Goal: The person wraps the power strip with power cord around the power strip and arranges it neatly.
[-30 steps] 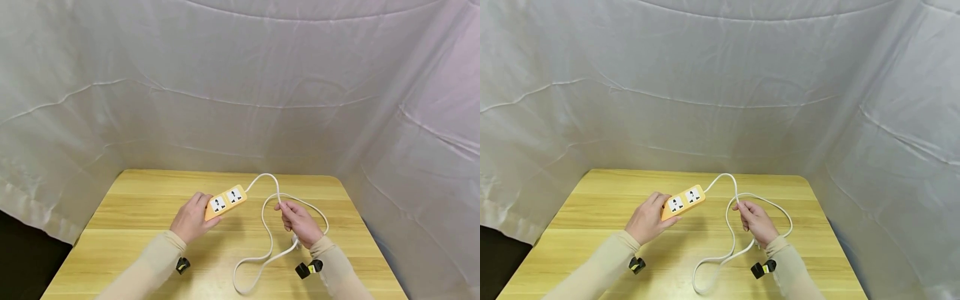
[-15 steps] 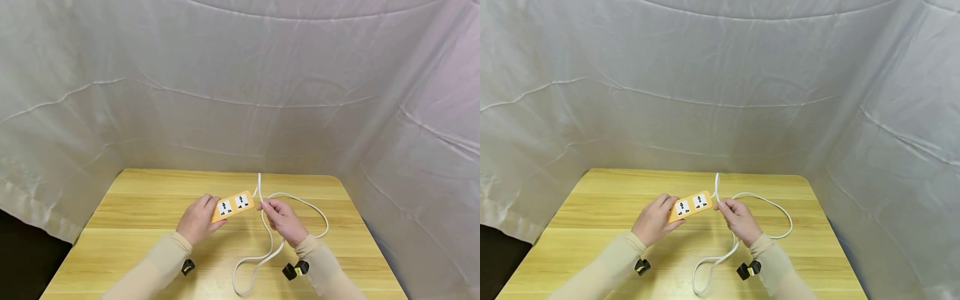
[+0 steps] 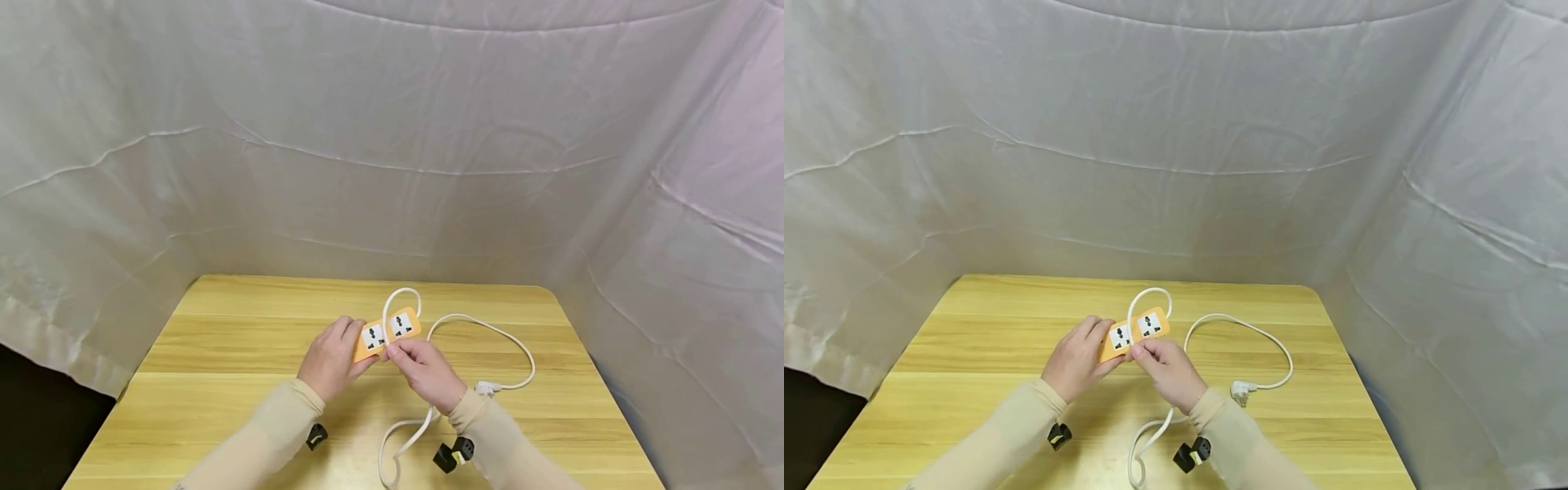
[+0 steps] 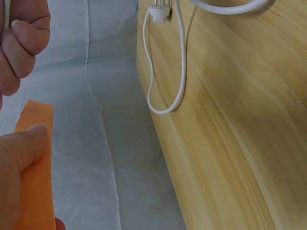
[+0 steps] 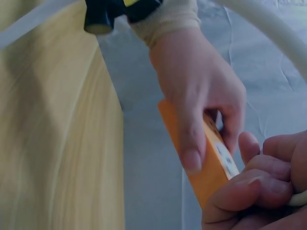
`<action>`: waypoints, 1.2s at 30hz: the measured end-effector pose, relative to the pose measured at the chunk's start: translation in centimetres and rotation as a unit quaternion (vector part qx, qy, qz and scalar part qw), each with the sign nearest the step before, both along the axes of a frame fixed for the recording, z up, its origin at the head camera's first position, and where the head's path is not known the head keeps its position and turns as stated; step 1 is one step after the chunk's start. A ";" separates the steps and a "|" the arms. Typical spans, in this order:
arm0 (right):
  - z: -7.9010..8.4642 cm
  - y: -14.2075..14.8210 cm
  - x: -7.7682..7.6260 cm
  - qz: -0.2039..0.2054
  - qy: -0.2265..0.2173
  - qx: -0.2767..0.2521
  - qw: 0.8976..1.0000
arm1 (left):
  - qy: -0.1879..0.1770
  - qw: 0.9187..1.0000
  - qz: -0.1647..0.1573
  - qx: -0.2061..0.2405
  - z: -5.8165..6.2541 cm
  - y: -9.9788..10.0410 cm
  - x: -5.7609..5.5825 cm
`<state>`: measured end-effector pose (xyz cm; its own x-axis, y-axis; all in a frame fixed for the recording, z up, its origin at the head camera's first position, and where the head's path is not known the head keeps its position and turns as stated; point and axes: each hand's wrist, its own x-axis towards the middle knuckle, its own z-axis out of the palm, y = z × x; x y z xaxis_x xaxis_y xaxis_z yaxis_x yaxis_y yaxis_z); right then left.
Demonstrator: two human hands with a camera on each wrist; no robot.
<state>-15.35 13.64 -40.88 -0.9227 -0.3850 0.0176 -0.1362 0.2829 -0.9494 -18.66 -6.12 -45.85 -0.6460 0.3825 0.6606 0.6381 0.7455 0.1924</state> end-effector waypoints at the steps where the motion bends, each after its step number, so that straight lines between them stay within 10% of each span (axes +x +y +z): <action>1: 0.3 -0.3 0.2 0.004 -0.001 0.002 1.000 | 0.002 1.000 0.001 0.002 0.0 0.0 0.0; 6: 1.1 -1.4 1.1 0.013 -0.016 -0.005 1.000 | 0.007 1.000 0.007 0.009 0.0 0.2 0.1; 19: -3.2 -1.7 0.7 0.035 -0.031 0.012 0.999 | 0.002 0.996 0.001 0.088 0.6 -0.5 -0.2; 36: -5.8 2.7 -0.4 0.200 -0.185 -0.052 0.961 | -0.012 0.986 -0.149 0.079 2.7 -1.2 1.9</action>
